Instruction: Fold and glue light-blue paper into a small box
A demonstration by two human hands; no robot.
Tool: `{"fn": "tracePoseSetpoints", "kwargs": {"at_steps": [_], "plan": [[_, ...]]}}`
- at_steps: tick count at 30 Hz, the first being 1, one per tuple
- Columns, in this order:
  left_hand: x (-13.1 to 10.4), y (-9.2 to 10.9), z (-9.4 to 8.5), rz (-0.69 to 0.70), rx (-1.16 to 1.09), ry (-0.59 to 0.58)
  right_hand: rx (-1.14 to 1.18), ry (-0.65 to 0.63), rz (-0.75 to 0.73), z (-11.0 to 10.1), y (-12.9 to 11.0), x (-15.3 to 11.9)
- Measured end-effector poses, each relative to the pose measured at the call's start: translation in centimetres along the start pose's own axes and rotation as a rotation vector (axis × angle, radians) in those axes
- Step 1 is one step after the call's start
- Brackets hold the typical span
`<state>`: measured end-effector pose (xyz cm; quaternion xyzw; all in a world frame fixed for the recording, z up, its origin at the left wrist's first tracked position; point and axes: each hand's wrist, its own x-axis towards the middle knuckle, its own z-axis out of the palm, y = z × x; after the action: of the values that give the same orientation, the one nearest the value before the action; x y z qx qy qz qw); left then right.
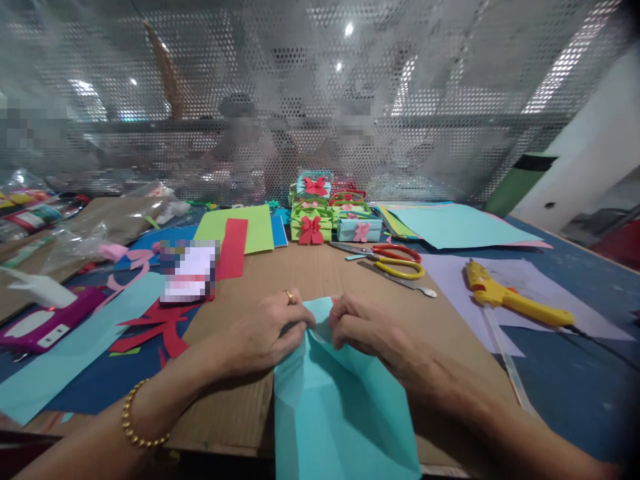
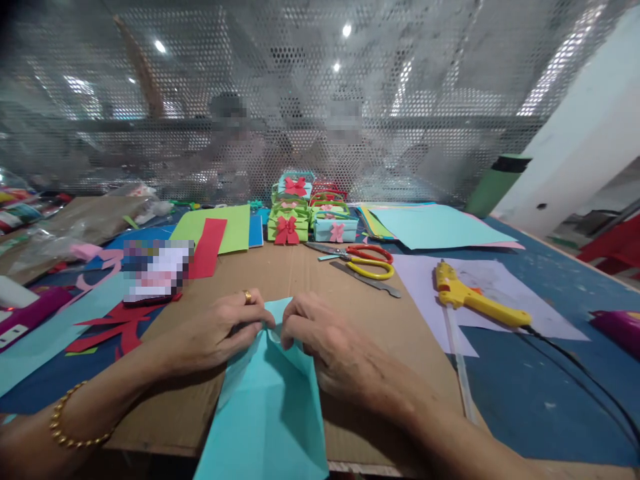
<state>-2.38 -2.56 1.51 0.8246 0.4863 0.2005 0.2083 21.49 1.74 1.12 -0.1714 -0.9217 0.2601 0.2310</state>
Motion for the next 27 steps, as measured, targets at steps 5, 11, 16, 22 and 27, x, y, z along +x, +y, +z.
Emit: {"fn": "tracePoseSetpoints", "kwargs": {"at_steps": [5,11,16,22,27], "plan": [[0.9,0.6,-0.4,-0.042,-0.019,-0.046,-0.005,0.024,-0.032,-0.2,0.2,0.2],[2.3,0.6,-0.5,-0.044,0.032,-0.157,0.025,0.111,-0.072,0.1,-0.3,0.4],[2.7,0.6,0.5,0.067,0.018,-0.144,-0.001,0.174,-0.022,-0.6,-0.5,0.0],[1.5,0.4,1.2,0.061,0.011,-0.102,-0.102,0.13,0.216,-2.6,-0.8,-1.0],[1.3,0.0,1.8,0.082,0.08,-0.12,-0.096,-0.011,0.312,-2.3,-0.7,-1.3]]}}
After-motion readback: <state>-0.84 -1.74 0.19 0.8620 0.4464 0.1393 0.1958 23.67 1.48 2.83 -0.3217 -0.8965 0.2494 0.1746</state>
